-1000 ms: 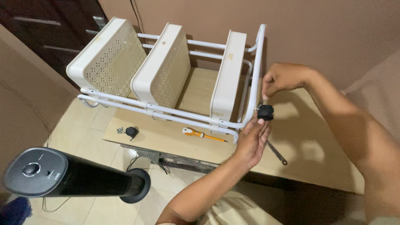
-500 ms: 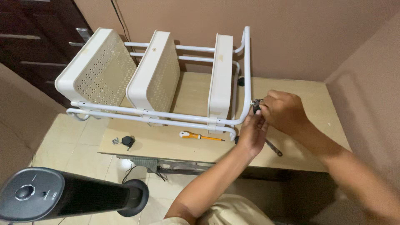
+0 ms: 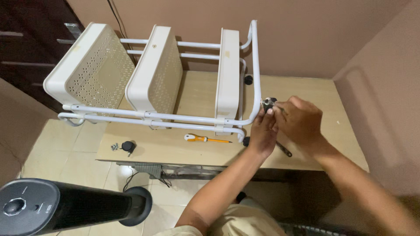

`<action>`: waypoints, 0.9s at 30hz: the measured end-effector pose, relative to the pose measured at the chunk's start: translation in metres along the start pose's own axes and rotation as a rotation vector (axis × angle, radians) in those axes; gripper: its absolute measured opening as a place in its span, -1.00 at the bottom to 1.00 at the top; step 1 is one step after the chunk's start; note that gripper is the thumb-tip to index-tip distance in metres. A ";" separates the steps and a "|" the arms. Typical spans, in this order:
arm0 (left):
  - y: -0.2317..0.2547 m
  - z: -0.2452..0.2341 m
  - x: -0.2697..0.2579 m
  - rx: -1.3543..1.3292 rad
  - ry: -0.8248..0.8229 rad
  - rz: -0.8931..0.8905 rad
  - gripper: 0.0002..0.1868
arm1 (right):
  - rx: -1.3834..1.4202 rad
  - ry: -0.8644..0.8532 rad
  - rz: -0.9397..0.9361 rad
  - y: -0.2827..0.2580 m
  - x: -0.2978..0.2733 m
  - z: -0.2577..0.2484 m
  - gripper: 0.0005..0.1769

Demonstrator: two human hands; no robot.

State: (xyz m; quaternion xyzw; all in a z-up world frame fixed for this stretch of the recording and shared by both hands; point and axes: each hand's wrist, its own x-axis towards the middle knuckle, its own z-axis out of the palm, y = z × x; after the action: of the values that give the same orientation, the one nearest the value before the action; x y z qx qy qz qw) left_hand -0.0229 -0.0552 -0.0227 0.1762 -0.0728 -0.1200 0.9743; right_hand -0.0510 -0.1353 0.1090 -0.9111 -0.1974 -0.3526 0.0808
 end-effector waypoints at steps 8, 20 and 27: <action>-0.009 -0.001 0.006 -0.092 0.183 -0.027 -0.59 | 0.466 -0.740 0.363 0.090 0.089 0.013 -0.73; -0.017 -0.009 0.002 -0.018 0.197 0.057 -0.64 | 0.572 -1.304 0.067 0.121 0.158 0.092 -0.69; -0.012 0.000 -0.002 -0.007 0.273 0.028 -0.64 | 0.788 -1.407 -0.065 0.121 0.168 0.118 -0.72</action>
State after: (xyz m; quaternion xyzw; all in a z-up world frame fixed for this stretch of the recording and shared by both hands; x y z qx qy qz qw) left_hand -0.0270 -0.0662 -0.0271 0.1862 0.0583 -0.0816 0.9774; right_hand 0.1846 -0.1609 0.1345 -0.8179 -0.3384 0.3972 0.2423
